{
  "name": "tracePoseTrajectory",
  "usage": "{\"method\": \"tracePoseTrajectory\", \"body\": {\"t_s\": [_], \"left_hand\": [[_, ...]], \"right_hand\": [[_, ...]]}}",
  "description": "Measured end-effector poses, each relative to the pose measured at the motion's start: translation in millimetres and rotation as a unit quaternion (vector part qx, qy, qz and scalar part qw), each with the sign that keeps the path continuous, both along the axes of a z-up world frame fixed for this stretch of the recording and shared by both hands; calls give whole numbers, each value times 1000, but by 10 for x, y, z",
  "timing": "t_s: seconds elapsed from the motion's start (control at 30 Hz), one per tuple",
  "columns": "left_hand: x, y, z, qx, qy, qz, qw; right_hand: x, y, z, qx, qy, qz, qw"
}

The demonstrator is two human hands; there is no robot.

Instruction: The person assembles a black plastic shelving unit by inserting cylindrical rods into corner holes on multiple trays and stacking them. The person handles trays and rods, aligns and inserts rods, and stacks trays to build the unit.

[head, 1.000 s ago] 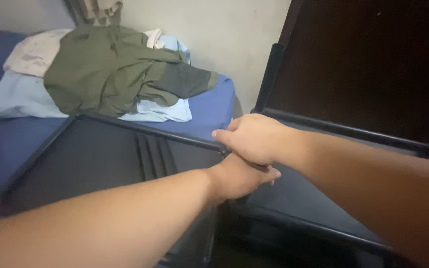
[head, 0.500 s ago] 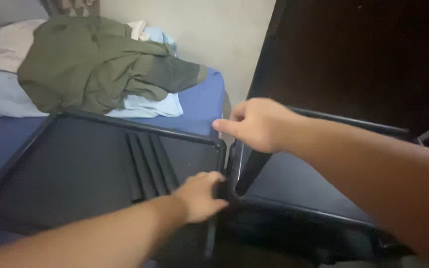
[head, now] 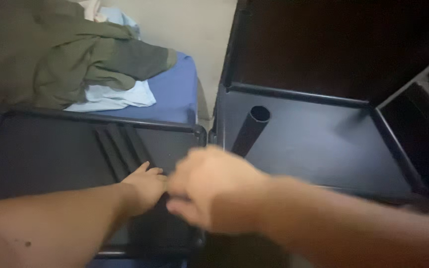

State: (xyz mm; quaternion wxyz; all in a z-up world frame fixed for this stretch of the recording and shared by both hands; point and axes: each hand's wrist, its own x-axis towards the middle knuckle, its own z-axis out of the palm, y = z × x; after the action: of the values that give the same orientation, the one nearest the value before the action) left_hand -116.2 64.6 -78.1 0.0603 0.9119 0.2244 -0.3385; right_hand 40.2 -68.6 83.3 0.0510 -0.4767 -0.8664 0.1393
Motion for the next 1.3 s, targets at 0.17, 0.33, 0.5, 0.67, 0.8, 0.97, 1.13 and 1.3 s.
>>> {"method": "tracePoseTrajectory", "body": {"t_s": [0.17, 0.33, 0.5, 0.67, 0.8, 0.97, 1.13, 1.3], "left_hand": [[0, 30, -56, 89, -46, -68, 993], [45, 84, 54, 104, -285, -8, 953], [15, -107, 577, 102, -418, 140, 892], [43, -584, 1197, 90, -569, 267, 773], [190, -962, 1516, 25, -569, 327, 754], [630, -1324, 1644, -71, -623, 309, 715], [1169, -1567, 1706, -170, -564, 309, 747], [1900, -1675, 1638, -233, -629, 230, 705]], "right_hand": [[132, -341, -236, -99, 45, -52, 993], [229, -395, -427, -153, 147, -130, 969], [172, -384, -567, -288, 215, -307, 881], [192, -395, -490, -275, 220, -320, 880], [256, -450, -388, -296, 205, -359, 861], [500, -616, -580, -214, 457, -259, 824], [1088, -905, -809, -152, 440, -360, 809], [1825, -1263, -725, -128, 437, -397, 797]]}}
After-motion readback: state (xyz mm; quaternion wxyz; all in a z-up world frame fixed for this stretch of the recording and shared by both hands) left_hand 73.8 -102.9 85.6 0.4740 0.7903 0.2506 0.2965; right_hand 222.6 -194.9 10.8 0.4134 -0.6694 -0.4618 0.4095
